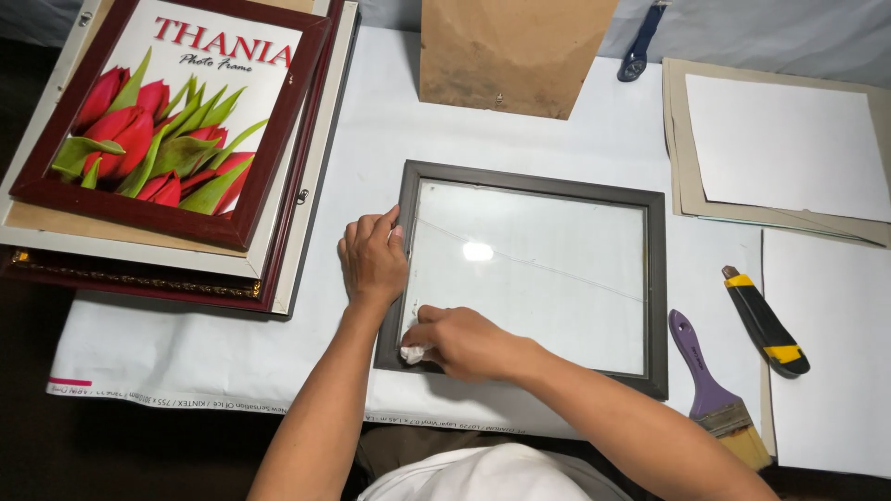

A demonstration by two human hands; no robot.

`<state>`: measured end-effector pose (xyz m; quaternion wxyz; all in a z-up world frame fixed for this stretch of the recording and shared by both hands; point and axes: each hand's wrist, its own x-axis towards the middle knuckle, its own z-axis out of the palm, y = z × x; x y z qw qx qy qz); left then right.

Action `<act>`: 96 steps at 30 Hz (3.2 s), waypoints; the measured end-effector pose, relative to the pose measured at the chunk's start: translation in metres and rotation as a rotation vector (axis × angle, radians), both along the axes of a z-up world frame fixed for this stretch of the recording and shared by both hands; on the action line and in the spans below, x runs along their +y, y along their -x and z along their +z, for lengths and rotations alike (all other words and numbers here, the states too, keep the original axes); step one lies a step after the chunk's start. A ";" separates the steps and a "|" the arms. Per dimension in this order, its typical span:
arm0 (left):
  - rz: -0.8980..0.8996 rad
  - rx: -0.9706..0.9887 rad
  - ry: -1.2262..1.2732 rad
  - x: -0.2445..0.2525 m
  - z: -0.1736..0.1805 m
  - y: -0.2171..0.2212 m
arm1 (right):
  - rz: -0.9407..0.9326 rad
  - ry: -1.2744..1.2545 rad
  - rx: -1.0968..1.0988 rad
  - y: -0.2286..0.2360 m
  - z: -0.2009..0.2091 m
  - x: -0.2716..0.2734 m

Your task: Cleaning the glass and interior of a picture frame using a brush and a rag.

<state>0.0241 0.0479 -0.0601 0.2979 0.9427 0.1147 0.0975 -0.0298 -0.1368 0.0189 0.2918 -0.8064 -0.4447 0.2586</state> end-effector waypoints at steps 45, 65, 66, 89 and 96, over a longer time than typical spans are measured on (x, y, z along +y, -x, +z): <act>-0.018 0.014 -0.010 -0.004 0.011 0.004 | -1.283 0.080 -0.568 0.006 -0.030 -0.191; -0.013 -0.024 -0.015 -0.002 0.008 0.001 | -1.192 -0.281 0.075 -0.047 -0.032 -0.045; -0.009 -0.023 -0.015 -0.002 0.007 0.002 | -1.253 -0.253 -0.044 -0.034 -0.024 -0.076; -0.012 -0.023 -0.014 -0.002 0.004 0.002 | -1.277 0.071 -0.136 0.032 -0.014 -0.168; -0.008 -0.035 -0.024 -0.004 0.006 0.002 | -1.090 0.224 -0.129 0.039 -0.041 -0.090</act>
